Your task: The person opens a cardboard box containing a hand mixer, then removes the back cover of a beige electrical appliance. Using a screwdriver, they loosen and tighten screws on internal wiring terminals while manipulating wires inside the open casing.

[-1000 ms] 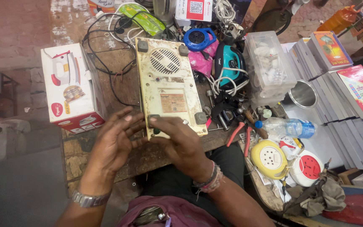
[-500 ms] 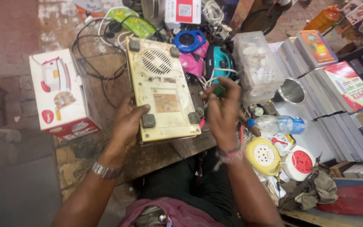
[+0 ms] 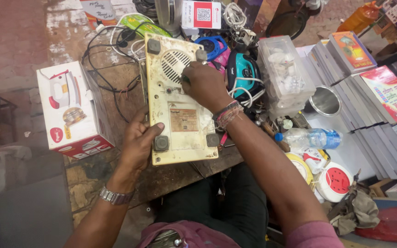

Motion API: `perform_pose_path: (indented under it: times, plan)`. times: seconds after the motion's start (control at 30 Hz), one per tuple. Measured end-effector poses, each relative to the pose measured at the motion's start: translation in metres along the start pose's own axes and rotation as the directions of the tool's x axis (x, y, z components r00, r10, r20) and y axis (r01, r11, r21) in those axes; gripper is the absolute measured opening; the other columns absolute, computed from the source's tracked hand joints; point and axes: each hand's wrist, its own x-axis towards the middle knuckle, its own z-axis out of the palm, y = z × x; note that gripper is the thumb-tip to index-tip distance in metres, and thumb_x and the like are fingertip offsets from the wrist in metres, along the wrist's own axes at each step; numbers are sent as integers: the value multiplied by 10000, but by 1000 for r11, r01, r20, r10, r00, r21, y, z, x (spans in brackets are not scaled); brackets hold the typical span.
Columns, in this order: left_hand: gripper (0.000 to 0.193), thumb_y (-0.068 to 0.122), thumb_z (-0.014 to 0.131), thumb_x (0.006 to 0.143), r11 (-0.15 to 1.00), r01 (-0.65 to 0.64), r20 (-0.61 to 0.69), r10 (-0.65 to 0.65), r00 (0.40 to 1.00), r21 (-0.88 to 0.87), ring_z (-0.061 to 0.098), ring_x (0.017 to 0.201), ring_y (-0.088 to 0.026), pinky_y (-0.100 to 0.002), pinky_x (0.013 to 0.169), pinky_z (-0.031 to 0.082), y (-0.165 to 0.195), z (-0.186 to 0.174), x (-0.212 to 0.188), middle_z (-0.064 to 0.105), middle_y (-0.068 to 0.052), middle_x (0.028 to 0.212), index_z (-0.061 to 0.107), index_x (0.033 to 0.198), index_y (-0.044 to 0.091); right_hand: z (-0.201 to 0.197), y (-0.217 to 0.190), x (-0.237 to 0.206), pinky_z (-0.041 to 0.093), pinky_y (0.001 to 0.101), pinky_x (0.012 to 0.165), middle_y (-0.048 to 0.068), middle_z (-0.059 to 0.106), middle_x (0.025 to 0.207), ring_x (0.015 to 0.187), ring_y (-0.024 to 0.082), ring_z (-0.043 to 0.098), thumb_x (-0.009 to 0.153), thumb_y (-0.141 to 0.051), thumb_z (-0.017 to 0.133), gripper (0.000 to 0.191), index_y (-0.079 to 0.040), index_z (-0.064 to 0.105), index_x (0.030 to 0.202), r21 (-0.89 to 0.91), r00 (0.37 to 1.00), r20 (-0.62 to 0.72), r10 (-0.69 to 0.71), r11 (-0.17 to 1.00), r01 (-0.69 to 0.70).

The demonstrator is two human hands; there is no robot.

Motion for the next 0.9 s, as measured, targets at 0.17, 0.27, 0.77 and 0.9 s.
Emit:
perform_pose_path:
  times: [0.17, 0.27, 0.77, 0.9]
  plan:
    - [584, -6, 605, 924, 999, -32, 11, 32, 999, 6, 751, 908, -216, -332, 785, 633, 8, -8, 2, 742, -203, 1115, 445, 1485, -22, -23, 26, -23, 540, 431, 692, 99, 700, 924, 812, 314, 700, 844, -132, 761, 209, -104, 664, 1026, 97, 937, -278, 210, 977, -190]
    - [551, 10, 615, 911, 993, -26, -88, 16, 996, -115, 716, 909, -200, -321, 833, 580, 21, -32, 4, 737, -174, 1177, 547, 1452, -69, -38, 54, -61, 547, 441, 750, 124, 714, 1001, 890, 341, 716, 902, -60, 722, 232, -116, 656, 1117, 22, 901, -339, 269, 960, -278]
    - [563, 41, 533, 891, 818, -186, -285, 28, 958, -544, 604, 1317, -432, -519, 1197, 439, 104, -160, -5, 583, -327, 1404, 470, 1400, -192, 50, 57, -256, 521, 271, 905, 69, 771, 1110, 1021, 134, 689, 1001, -49, 595, 326, -11, 611, 1324, 550, 680, 104, 726, 527, -647]
    - [490, 10, 499, 1001, 948, -221, -241, 165, 956, -227, 633, 1309, -363, -446, 1239, 484, 87, -210, -19, 604, -285, 1418, 499, 1455, -176, 65, 43, -275, 504, 268, 923, 67, 738, 1127, 1044, 125, 662, 1006, -51, 612, 283, 0, 641, 1283, 604, 683, 106, 723, 499, -621]
